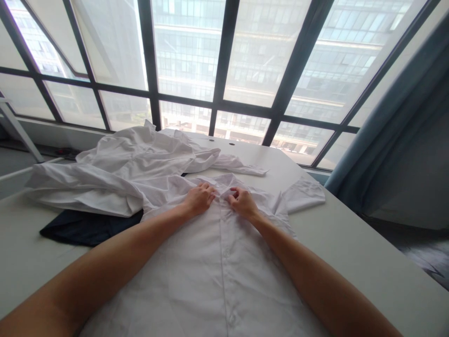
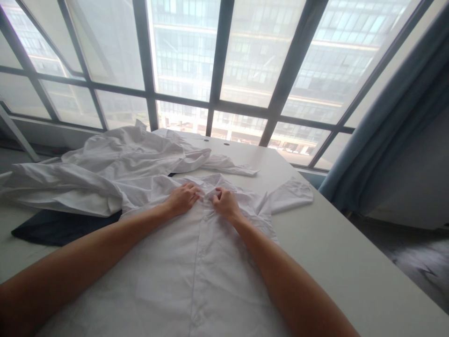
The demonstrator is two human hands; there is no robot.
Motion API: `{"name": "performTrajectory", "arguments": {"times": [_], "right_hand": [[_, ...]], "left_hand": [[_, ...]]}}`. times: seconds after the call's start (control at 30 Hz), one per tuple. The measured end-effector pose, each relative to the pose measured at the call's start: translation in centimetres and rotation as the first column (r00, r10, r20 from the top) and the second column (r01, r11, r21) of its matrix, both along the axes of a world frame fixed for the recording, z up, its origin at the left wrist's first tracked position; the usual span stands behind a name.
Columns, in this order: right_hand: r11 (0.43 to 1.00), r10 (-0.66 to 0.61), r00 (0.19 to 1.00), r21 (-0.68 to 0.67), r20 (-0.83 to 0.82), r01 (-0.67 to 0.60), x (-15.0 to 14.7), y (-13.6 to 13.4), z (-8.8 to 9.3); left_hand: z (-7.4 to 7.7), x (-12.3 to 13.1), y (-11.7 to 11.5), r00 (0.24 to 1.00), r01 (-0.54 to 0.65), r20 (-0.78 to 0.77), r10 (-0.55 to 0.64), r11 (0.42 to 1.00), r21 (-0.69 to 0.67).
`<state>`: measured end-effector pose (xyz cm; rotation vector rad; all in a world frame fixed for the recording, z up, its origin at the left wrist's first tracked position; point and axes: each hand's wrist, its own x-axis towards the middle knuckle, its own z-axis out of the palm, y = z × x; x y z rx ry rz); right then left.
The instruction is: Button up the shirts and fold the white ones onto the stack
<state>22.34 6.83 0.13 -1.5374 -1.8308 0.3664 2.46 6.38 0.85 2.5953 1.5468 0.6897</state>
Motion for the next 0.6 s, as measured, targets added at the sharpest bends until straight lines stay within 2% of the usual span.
{"name": "performTrajectory", "arguments": {"times": [0.13,0.27,0.43,0.5,0.6], "right_hand": [[0.99,-0.137,0.971,-0.016,0.196,0.143,1.8,1.0,0.8],[0.986,-0.146,0.941,-0.033,0.306,0.163,3.3,3.0,2.0],[1.0,0.011,0.968,0.013,0.252,-0.014,2.3,5.9,3.0],[0.994,0.089,0.971,0.034,0.223,-0.099,1.3,6.8,3.0],[0.969,0.241,0.938,-0.009,0.249,-0.246,0.1,7.7,2.9]], "left_hand": [[-0.1,-0.7,1.5,0.994,-0.092,-0.064,0.092,0.996,0.012],[1.0,-0.9,3.8,0.993,-0.085,-0.091,0.081,0.996,-0.041],[2.5,0.4,5.6,0.992,-0.091,-0.095,0.084,0.993,-0.08],[2.5,1.0,5.9,0.994,-0.071,-0.091,0.063,0.994,-0.08],[2.1,1.8,6.5,0.996,-0.053,-0.071,0.045,0.993,-0.107]]}}
